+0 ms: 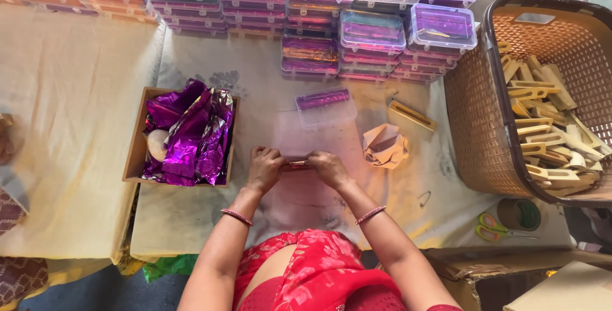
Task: The recorder is wrapping wooden sticks in silver foil and plastic and organizing them into purple boxes.
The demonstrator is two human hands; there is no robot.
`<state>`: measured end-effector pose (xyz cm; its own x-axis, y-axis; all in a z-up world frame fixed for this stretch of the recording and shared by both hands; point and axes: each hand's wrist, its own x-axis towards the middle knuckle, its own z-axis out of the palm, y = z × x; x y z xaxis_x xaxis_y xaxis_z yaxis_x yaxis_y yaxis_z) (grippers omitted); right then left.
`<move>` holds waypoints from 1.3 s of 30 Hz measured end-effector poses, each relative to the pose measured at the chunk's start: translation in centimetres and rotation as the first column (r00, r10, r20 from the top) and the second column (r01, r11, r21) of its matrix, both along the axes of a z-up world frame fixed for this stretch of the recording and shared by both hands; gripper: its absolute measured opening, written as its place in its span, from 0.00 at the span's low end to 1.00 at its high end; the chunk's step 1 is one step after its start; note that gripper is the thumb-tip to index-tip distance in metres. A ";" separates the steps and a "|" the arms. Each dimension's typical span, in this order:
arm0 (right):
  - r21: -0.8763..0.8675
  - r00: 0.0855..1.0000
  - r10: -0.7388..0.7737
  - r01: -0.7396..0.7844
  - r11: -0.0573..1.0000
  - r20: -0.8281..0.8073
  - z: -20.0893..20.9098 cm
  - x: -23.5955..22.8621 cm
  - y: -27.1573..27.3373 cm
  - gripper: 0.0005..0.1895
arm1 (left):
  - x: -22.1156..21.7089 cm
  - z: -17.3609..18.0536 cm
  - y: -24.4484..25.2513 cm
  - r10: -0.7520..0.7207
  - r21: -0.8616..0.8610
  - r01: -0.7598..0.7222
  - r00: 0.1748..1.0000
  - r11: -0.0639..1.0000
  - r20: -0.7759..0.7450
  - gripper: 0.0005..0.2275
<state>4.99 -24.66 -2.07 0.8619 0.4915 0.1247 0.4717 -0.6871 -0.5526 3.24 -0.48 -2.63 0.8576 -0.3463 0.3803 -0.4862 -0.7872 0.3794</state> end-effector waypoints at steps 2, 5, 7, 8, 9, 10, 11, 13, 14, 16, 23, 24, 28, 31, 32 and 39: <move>-0.047 0.994 0.028 -0.024 0.999 0.104 0.1 -0.8 0.4 0.11 | 0.6 0.1 0.0 0.009 0.009 -0.009 0.999 1.000 -0.040 0.04; -0.108 0.953 0.090 -0.061 0.992 0.290 0.5 -1.7 0.6 0.10 | 0.9 0.4 0.0 0.015 0.020 -0.013 0.994 1.000 -0.104 0.05; -0.119 0.919 0.119 -0.080 0.990 0.376 0.7 -1.8 0.7 0.11 | 1.2 0.5 0.0 0.012 0.022 -0.010 0.992 1.000 -0.123 0.06; -0.153 0.903 0.130 -0.072 0.986 0.409 0.7 -1.8 0.8 0.11 | 1.1 0.3 0.0 0.012 0.013 -0.011 0.993 1.000 -0.117 0.05; -0.187 0.887 0.142 -0.064 0.980 0.440 0.8 -1.9 0.9 0.12 | 1.1 0.2 0.1 0.012 0.004 -0.011 0.994 1.000 -0.110 0.05; -0.187 0.887 0.141 -0.063 0.980 0.440 0.4 -1.7 0.8 0.12 | 0.9 0.1 0.0 0.011 0.004 -0.011 0.994 1.000 -0.111 0.05; -0.196 0.905 0.145 -0.070 0.978 0.400 0.0 -1.6 0.7 0.12 | 0.7 0.1 0.0 0.037 -0.009 -0.039 0.993 0.999 -0.111 0.05; -0.204 0.918 0.149 -0.076 0.976 0.367 -0.5 -0.9 0.7 0.11 | 0.8 -0.3 0.2 0.064 -0.020 -0.067 0.992 0.998 -0.105 0.05; -0.201 0.944 0.126 -0.065 0.978 0.306 -0.7 -0.8 0.7 0.11 | 0.7 -0.8 0.2 0.092 -0.060 -0.099 0.990 0.993 -0.105 0.05; -0.199 0.965 0.104 -0.055 0.978 0.240 -1.0 -0.2 0.6 0.12 | 0.5 -1.4 0.4 0.120 -0.100 -0.131 0.987 0.986 -0.108 0.05; -0.138 0.999 0.046 -0.048 0.989 -0.014 -0.8 2.1 0.4 0.09 | 0.2 -1.3 2.4 0.054 -0.179 -0.081 0.987 0.981 -0.152 0.06; -0.127 0.997 0.071 -0.076 0.989 -0.040 -0.7 2.3 0.4 0.10 | 0.1 -1.5 2.8 0.057 -0.163 -0.076 0.992 0.984 -0.117 0.05; -0.108 0.996 0.083 -0.084 0.991 -0.011 -1.0 2.5 0.4 0.12 | -0.4 0.9 2.6 0.040 -0.126 -0.053 0.994 0.991 -0.103 0.08; -0.128 0.996 0.078 -0.082 0.988 -0.035 -0.5 2.4 0.4 0.15 | -0.5 2.6 1.9 -0.045 -0.088 0.043 0.999 0.995 -0.017 0.21; -0.111 0.995 0.096 -0.097 0.989 -0.018 -0.4 2.2 0.4 0.16 | -0.5 2.3 1.5 -0.047 -0.047 0.046 0.999 0.998 -0.011 0.22; -0.083 0.990 0.097 -0.088 0.993 0.103 -1.9 0.5 0.4 0.15 | -0.4 -0.8 0.6 -0.026 0.092 0.029 0.999 0.995 -0.035 0.10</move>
